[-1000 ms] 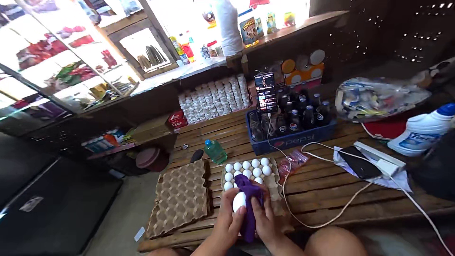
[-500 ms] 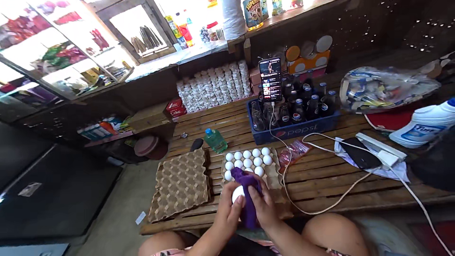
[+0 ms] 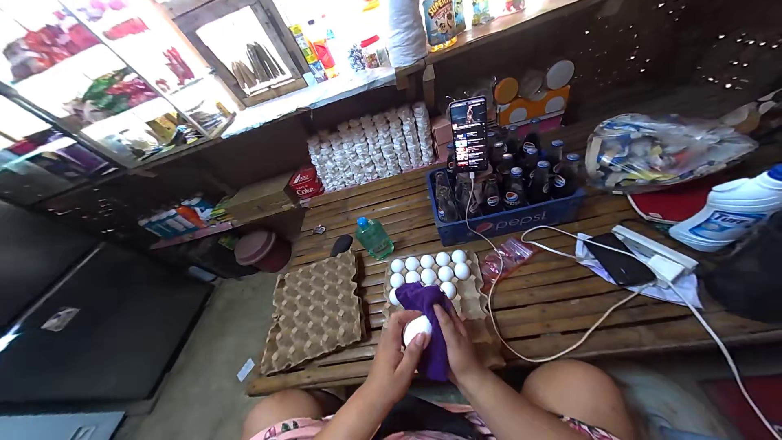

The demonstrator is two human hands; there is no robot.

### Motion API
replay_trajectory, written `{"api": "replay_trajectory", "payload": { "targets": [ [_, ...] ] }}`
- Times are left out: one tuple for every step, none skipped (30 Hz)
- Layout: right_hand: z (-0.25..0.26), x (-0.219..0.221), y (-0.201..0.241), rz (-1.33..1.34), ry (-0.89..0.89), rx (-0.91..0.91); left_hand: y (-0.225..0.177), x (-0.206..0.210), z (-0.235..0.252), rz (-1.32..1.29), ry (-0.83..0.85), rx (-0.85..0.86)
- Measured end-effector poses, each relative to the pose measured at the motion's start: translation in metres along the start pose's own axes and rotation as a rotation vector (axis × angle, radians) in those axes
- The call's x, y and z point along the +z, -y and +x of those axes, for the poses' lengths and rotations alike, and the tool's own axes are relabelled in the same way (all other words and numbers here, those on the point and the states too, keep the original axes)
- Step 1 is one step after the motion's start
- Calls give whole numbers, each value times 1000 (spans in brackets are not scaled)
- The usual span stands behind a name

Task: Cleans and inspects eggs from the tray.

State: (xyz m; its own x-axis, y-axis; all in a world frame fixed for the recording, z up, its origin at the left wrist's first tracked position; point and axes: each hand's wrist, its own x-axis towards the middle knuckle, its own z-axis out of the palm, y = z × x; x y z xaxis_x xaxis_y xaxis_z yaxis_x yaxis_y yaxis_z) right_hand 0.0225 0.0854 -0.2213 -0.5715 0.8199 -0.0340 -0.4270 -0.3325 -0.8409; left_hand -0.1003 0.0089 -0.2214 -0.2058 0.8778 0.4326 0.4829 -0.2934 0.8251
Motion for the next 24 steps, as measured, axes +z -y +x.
{"api": "replay_trajectory", "payload": {
  "targets": [
    [-3, 0, -8, -68, 54, -144, 0, 0, 2, -2, -41, -2],
    [-3, 0, -18, -139, 105, -320, 0, 0, 5, -17, -101, -13],
    [-1, 1, -28, -201, 151, -459, 1, 0, 7, -44, -157, -27],
    [1, 1, -33, -259, 170, -543, 1, 0, 10, -61, -194, -33],
    [1, 2, -36, -283, 174, -578, 1, 0, 10, -58, -205, -28],
    [2, 1, -37, -266, 167, -577, 2, 0, 10, -45, -191, -20],
    [2, 0, -36, -211, 153, -541, 2, -1, 9, -21, -147, -15],
    [1, -1, -31, -129, 125, -472, 1, -2, 7, 10, -91, -13],
    [0, 0, -24, -41, 79, -356, 0, -3, 6, 48, -31, -16],
    [-1, 0, -13, 29, 15, -191, -1, -4, 4, 87, 23, -28],
    [1, 0, -3, 73, -39, -28, -3, -5, 4, 114, 67, -48],
    [4, -1, 3, 112, -66, 83, -5, -6, 4, 128, 104, -68],
    [5, -2, 5, 132, -71, 133, -5, -8, 4, 131, 126, -79],
    [5, -2, 4, 130, -56, 132, -4, -10, 5, 120, 129, -81],
    [2, -2, 1, 99, -23, 94, -2, -11, 7, 97, 103, -67],
    [-1, -2, -3, 51, 25, 24, -1, -11, 8, 66, 53, -50],
    [-3, -1, -10, 3, 79, -88, 0, -10, 10, 24, -12, -47],
    [-3, 0, -18, -35, 146, -228, 0, -10, 12, -34, -79, -69],
    [-1, 0, -29, -77, 196, -356, -1, -8, 14, -94, -149, -103],
    [2, 0, -36, -121, 218, -444, -2, -7, 15, -136, -197, -134],
    [4, 0, -40, -155, 222, -490, -2, -5, 15, -150, -225, -150],
    [5, 0, -42, -165, 213, -504, -2, -3, 14, -133, -231, -152],
    [6, -1, -41, -150, 200, -492, -2, -1, 12, -95, -212, -146],
    [6, -2, -37, -116, 183, -452, -3, 1, 9, -51, -174, -136]
  ]
}}
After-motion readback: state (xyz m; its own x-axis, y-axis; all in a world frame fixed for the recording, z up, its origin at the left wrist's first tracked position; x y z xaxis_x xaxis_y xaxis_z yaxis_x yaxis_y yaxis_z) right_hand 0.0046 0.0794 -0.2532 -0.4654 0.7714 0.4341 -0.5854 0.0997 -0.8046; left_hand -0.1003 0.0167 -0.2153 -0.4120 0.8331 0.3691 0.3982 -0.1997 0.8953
